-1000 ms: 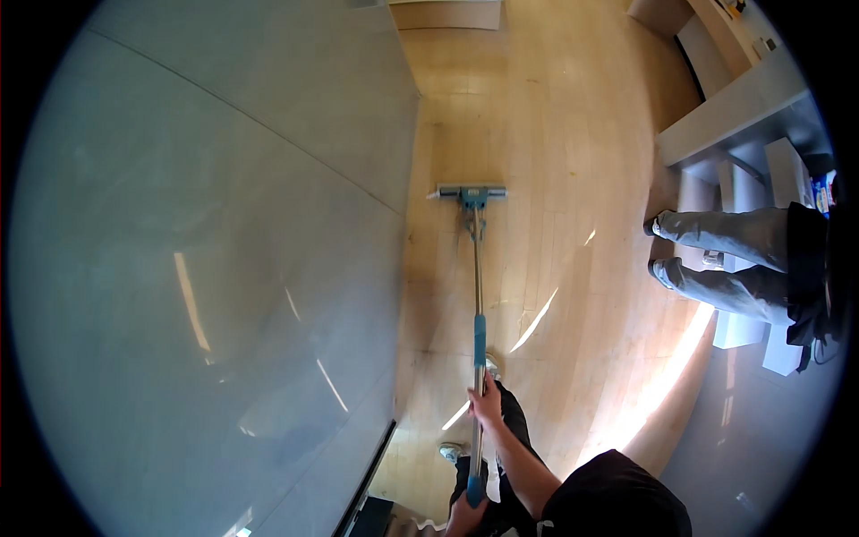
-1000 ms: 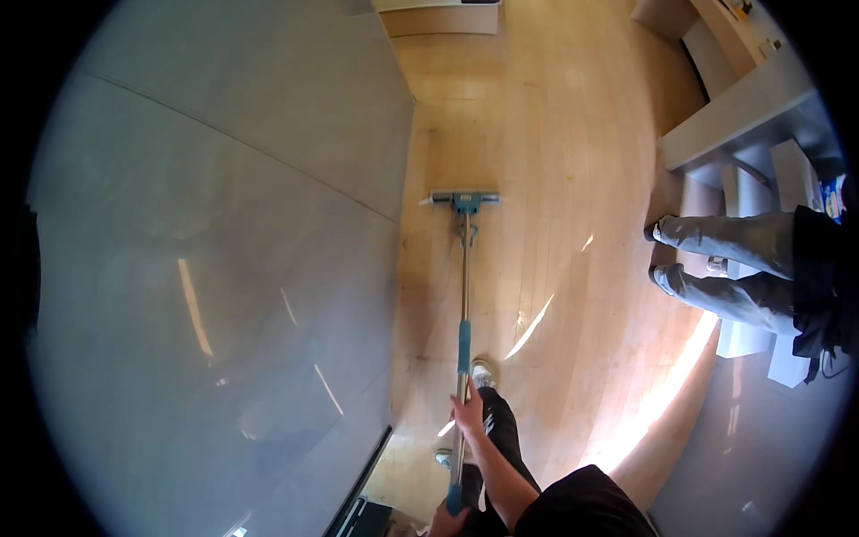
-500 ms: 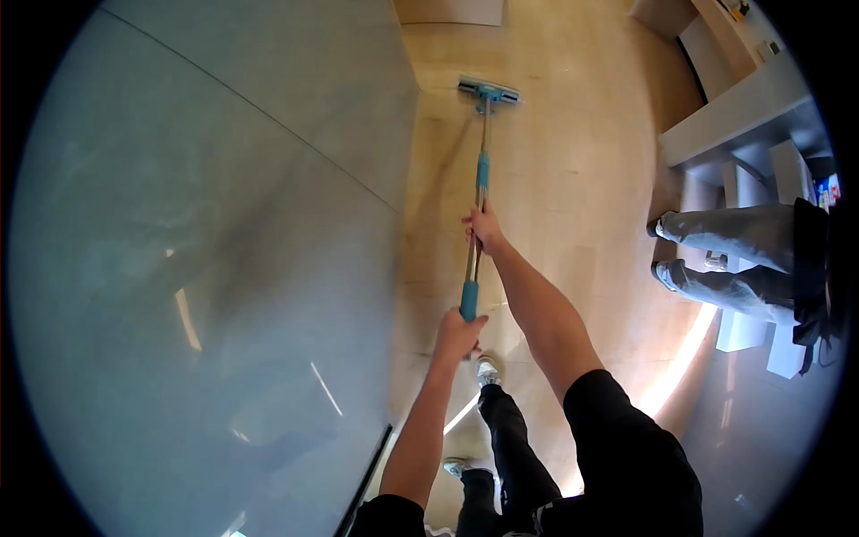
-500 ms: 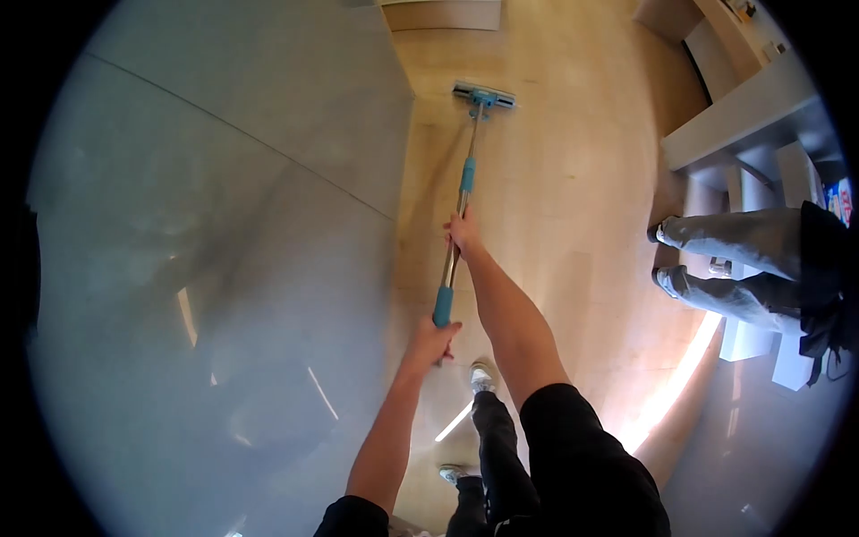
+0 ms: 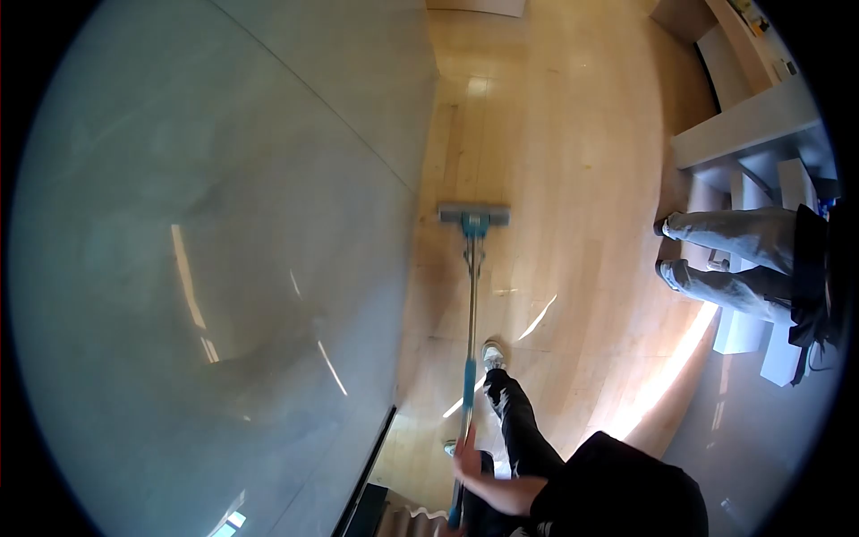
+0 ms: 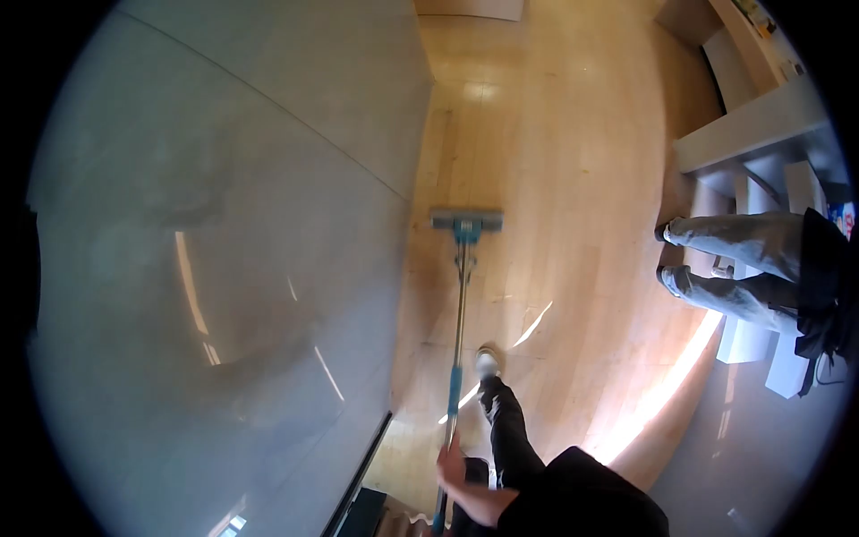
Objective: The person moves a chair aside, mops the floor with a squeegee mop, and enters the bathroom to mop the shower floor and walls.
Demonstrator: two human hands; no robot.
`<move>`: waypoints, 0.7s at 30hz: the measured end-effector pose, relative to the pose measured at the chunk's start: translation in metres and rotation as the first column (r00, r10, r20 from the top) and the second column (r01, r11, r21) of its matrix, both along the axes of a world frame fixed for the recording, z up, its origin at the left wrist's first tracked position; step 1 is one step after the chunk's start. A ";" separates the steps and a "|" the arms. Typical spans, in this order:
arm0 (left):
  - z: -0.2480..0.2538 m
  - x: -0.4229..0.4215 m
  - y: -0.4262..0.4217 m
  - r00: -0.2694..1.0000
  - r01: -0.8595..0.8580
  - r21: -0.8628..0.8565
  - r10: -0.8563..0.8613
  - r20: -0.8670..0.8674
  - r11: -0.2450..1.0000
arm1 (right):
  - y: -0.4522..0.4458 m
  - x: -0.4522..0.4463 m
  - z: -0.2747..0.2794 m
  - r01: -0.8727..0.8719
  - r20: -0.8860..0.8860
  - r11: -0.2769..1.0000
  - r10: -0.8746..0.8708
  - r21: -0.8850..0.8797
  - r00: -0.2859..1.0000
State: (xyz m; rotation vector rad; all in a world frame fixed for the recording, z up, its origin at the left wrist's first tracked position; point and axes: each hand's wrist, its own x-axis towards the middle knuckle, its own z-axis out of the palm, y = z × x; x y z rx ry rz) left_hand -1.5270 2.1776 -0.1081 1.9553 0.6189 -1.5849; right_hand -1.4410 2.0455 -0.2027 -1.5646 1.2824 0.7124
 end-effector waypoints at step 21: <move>-0.129 0.256 -0.207 0.762 0.267 0.002 -0.212 0.612 0.964 | -0.210 0.266 -0.093 0.340 0.461 0.925 -0.379 0.170 0.802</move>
